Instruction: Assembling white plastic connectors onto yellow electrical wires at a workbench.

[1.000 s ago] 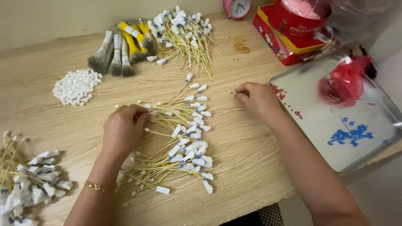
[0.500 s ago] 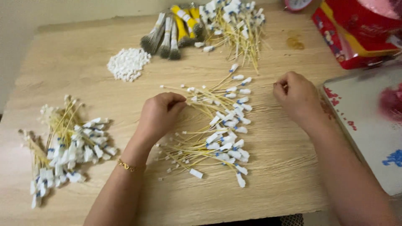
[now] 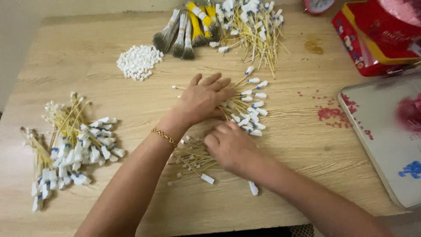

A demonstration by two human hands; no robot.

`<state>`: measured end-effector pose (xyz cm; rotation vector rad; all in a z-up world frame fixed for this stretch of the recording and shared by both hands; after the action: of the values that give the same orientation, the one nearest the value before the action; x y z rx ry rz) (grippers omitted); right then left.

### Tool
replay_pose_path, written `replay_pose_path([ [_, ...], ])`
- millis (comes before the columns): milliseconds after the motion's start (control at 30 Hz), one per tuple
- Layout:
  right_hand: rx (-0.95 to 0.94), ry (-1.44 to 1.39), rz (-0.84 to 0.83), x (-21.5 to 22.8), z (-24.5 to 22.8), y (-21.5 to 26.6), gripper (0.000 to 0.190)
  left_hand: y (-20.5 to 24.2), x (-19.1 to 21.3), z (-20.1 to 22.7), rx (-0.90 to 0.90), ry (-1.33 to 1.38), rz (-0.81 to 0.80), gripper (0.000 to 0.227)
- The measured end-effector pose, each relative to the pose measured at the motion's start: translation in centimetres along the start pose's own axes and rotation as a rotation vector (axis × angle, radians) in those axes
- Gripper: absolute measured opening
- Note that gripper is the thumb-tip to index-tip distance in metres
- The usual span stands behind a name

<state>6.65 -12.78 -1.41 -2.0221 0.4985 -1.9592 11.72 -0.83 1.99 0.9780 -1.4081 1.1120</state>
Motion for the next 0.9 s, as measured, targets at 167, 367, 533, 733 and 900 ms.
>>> replay_pose_path([
  [167, -0.01, -0.005, 0.086, 0.1, -1.2, 1.3, 0.016, -1.6, -3.7, -2.0, -0.223, 0.171, 0.55, 0.012],
  [367, -0.117, 0.015, 0.12, 1.4, -0.2, 0.6, 0.013, -3.1, -5.7, -4.9, 0.125, 0.347, 0.483, 0.013],
  [533, -0.18, -0.21, 0.187, 1.5, 0.8, 0.5, 0.012, -2.8, -6.2, -6.4, 0.119, 0.191, 0.473, 0.016],
  [733, -0.612, -0.599, 0.249, 8.9, 6.8, 3.8, 0.009, 2.2, 1.1, -4.0, 0.199, 0.333, 0.344, 0.04],
  [900, -0.704, -0.908, 0.453, 12.0, 9.3, 10.1, 0.018, 9.8, 8.3, -0.3, 0.25, 0.458, 0.366, 0.029],
])
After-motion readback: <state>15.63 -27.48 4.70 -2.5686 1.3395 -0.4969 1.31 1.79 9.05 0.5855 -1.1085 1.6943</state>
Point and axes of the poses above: each hand's wrist, its own y-axis away from the middle knuckle, its own x-axis out of the back of the hand, z = x × y, the point moved 6 cm from there along -y, towards the middle knuckle
